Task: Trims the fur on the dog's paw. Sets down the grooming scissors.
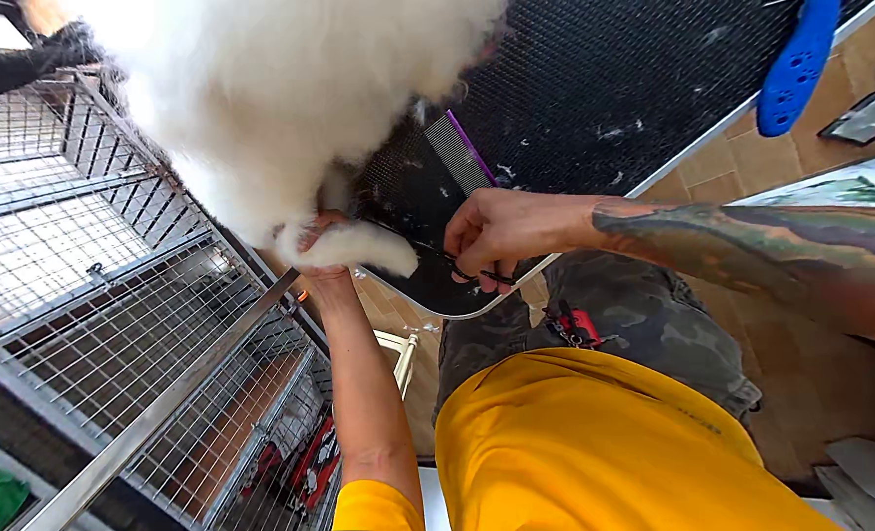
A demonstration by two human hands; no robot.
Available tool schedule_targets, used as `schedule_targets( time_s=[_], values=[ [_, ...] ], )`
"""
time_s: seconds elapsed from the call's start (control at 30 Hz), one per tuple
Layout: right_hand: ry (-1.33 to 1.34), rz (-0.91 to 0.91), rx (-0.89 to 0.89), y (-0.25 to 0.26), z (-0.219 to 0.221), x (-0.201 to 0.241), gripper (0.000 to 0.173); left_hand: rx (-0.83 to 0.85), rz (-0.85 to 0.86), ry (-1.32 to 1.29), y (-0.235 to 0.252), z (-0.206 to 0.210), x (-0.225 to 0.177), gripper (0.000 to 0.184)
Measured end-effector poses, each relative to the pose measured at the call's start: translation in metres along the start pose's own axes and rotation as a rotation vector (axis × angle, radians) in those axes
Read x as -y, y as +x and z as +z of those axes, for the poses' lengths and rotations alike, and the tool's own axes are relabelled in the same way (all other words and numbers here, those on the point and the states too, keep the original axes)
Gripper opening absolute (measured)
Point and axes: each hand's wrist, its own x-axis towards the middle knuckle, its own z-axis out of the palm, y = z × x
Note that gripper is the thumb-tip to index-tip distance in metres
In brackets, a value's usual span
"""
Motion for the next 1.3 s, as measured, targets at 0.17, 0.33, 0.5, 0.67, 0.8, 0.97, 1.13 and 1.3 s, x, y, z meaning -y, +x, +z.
schedule_targets(
  time_s=[0.17,0.33,0.5,0.67,0.8,0.97,1.13,1.3],
  values=[
    [-0.042,0.028,0.021,0.0,-0.007,0.004,0.008,0.007,-0.074,0.035,-0.014,-0.004,-0.002,0.051],
    [-0.015,0.056,0.024,-0.001,-0.007,0.006,0.007,-0.003,-0.067,0.091,-0.02,0.001,0.002,0.053],
    [-0.005,0.026,0.052,-0.001,-0.015,0.008,0.009,0.006,-0.109,0.082,-0.009,0.0,-0.006,0.052],
    [0.048,0.054,0.06,0.0,-0.008,0.008,0.005,-0.01,-0.132,0.037,-0.006,0.002,-0.011,0.054],
    [0.049,0.012,0.06,-0.003,-0.01,0.012,0.01,-0.005,-0.142,0.019,-0.005,0.001,-0.012,0.051],
    [0.005,0.009,0.062,0.001,-0.008,0.013,0.009,-0.008,-0.149,-0.023,-0.006,-0.003,-0.008,0.051],
    [-0.037,-0.015,0.064,-0.002,-0.013,0.017,0.013,0.013,-0.146,-0.004,-0.005,-0.003,-0.011,0.054],
    [-0.073,0.024,0.007,-0.005,-0.007,0.018,0.008,0.019,-0.139,-0.041,-0.006,-0.004,-0.011,0.049]
  ],
)
